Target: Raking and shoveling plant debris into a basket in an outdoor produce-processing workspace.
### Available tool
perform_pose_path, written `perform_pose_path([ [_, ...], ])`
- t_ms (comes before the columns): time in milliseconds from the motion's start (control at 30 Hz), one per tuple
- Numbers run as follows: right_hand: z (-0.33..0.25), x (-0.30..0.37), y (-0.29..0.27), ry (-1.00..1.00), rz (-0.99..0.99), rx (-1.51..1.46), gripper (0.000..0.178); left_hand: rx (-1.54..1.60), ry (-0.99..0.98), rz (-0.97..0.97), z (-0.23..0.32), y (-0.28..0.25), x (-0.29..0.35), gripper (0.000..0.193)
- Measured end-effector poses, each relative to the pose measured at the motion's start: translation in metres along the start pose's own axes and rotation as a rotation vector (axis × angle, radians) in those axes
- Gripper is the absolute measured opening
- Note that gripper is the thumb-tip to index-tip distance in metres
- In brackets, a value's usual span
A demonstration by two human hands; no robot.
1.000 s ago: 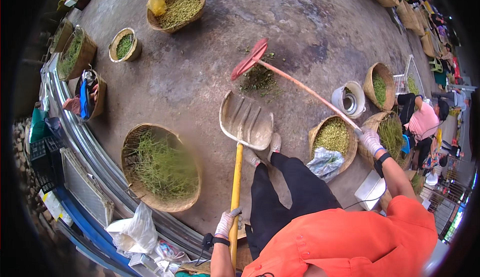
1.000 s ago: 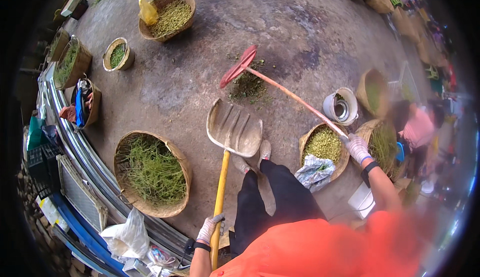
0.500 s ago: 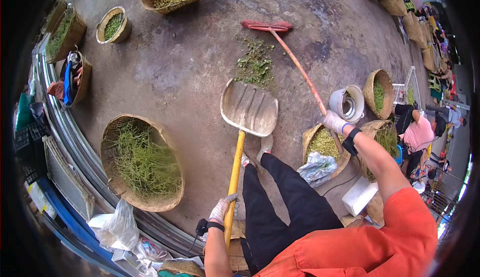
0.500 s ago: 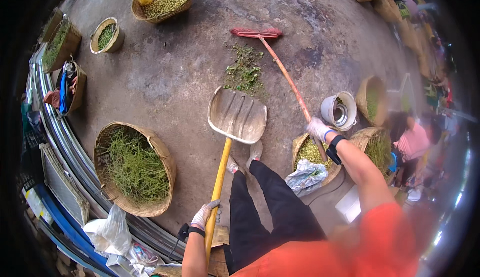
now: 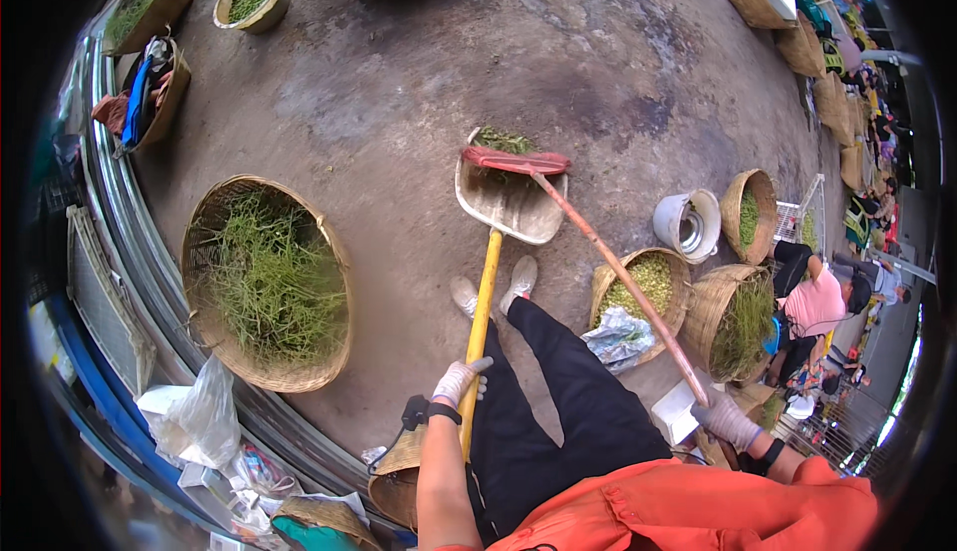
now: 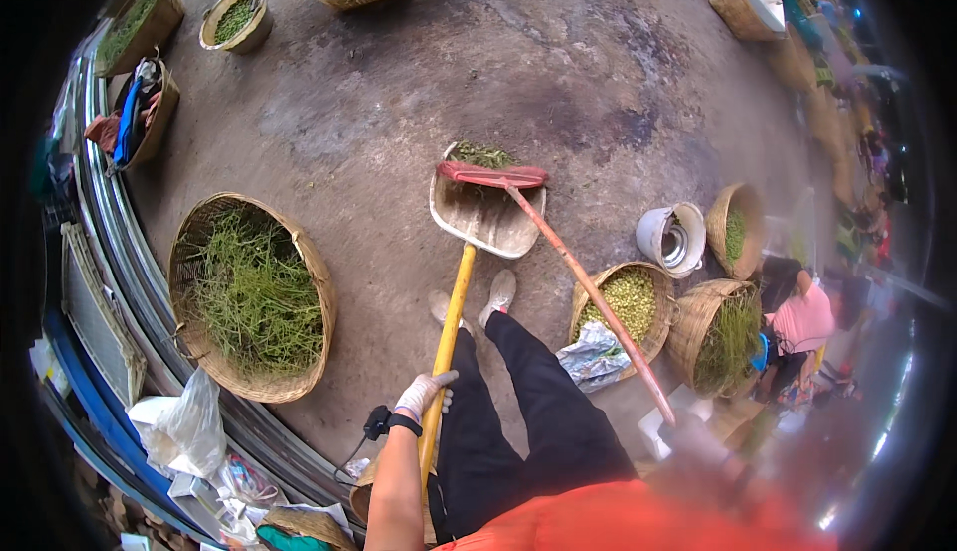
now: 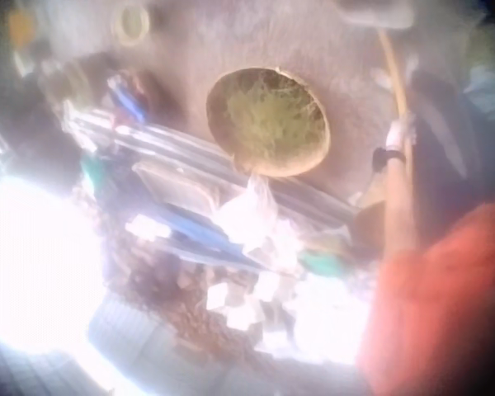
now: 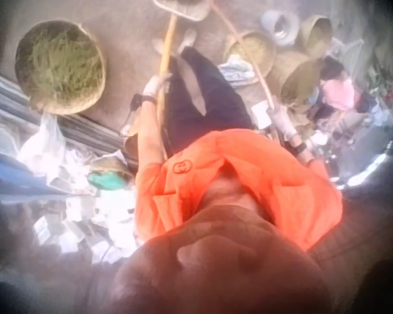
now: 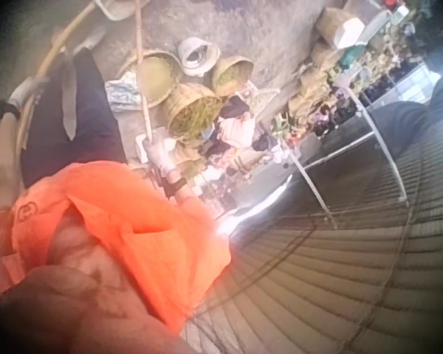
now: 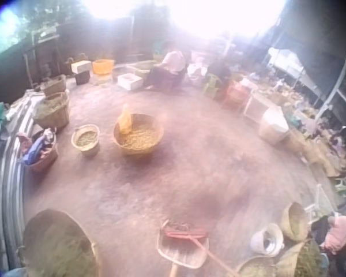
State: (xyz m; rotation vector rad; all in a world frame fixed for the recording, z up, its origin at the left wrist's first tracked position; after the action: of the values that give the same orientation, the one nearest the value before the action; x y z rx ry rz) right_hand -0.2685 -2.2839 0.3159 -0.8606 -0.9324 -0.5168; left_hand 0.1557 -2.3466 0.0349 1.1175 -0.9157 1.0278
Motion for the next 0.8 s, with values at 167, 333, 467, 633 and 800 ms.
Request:
perform_pose_path([
  [167,-0.009,-0.011,-0.006,-0.059,0.173,-0.067,0.015,-0.17,0.107,0.127,-0.029,-0.029,0.006,0.022],
  [333,-0.141,-0.123,-0.053,-0.357,0.414,-0.016,0.029,-0.334,0.151,0.196,-0.057,-0.048,0.016,0.024],
  [467,-0.242,-0.158,-0.04,-0.197,0.176,-0.037,0.033,-0.301,0.109,0.219,-0.068,-0.058,0.02,0.024],
  [633,-0.13,-0.162,0.006,-0.336,0.204,0.231,0.03,-0.386,0.109,0.186,-0.04,-0.042,0.022,0.025],
  [800,-0.061,-0.021,0.022,0.056,-0.262,0.095,0.019,-0.247,0.069,0.171,-0.026,-0.024,0.03,0.026],
])
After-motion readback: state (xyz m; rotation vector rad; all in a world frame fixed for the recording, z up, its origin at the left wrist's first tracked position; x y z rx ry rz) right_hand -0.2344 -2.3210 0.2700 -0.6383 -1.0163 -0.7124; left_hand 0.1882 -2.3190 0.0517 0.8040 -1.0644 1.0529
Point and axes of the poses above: each hand's wrist, its own x-axis away from the middle knuckle, its own y-axis out of the palm, z = x × y, the point moved 5 cm from there along -x, towards the middle knuckle, and after that the axes turned 15 degrees about y, right-handed, at the moved point
